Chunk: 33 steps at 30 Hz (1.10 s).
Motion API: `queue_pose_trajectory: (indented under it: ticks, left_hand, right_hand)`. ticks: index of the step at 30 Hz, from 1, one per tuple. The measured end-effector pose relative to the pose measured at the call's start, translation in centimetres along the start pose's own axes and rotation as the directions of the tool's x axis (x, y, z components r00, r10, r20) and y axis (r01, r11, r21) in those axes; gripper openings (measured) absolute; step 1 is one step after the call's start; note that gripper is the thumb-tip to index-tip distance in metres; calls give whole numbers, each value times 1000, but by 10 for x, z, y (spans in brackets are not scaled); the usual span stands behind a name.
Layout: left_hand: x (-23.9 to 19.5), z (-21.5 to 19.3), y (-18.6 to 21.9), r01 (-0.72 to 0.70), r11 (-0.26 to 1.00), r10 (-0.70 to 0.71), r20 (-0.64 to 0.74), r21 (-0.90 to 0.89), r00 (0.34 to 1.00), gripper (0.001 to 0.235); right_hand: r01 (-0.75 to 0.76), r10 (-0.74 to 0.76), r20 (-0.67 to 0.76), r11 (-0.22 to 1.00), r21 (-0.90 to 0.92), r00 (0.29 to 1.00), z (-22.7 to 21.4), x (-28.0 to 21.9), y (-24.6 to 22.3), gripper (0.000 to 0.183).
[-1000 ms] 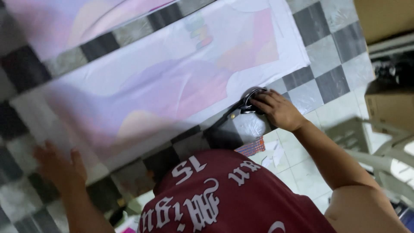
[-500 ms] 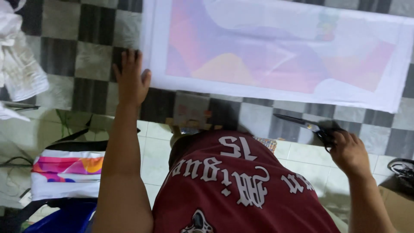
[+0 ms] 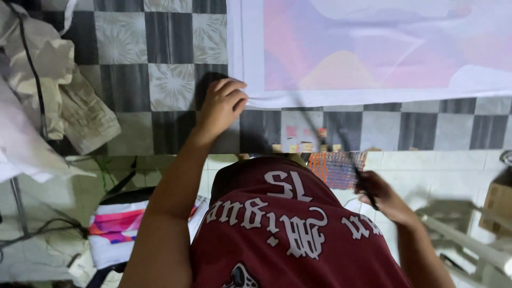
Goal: Cutting out garment patterns from a large sheet of printed fabric using scissors.
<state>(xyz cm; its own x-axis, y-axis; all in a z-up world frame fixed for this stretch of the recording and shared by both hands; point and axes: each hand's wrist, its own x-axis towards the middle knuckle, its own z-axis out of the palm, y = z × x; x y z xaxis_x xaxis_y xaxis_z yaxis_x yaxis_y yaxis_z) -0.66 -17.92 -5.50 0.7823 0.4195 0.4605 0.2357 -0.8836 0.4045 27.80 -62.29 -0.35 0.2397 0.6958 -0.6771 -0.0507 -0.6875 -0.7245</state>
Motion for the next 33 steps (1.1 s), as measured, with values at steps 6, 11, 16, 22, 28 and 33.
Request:
queue_pose_trajectory:
  ticks: [6,11,16,22,28,33]
  left_hand:
    - [7,-2,0,18,995,-19,-7,-101,1000,14]
    - [7,-9,3,9,996,-7,14,-90,1000,14]
    - [8,-14,8,4,997,3,106,-75,994,17]
    - [10,-10,11,3,999,-1,47,-41,999,13]
    - [17,-12,13,10,1000,-9,40,-26,999,10]
    - [28,-12,13,36,999,-36,-7,17,999,8]
  right_hand:
    - [-77,80,97,996,-39,992,95,12,-48,59]
    - [-89,95,51,990,-113,994,120,8,-63,62]
    - [-100,104,17,983,-152,994,127,5,-64,64]
    - [-83,86,28,992,-92,996,128,7,-55,59]
    - [-87,90,56,995,-40,994,132,5,-65,59]
    - [-71,74,71,996,-54,995,129,5,-63,54]
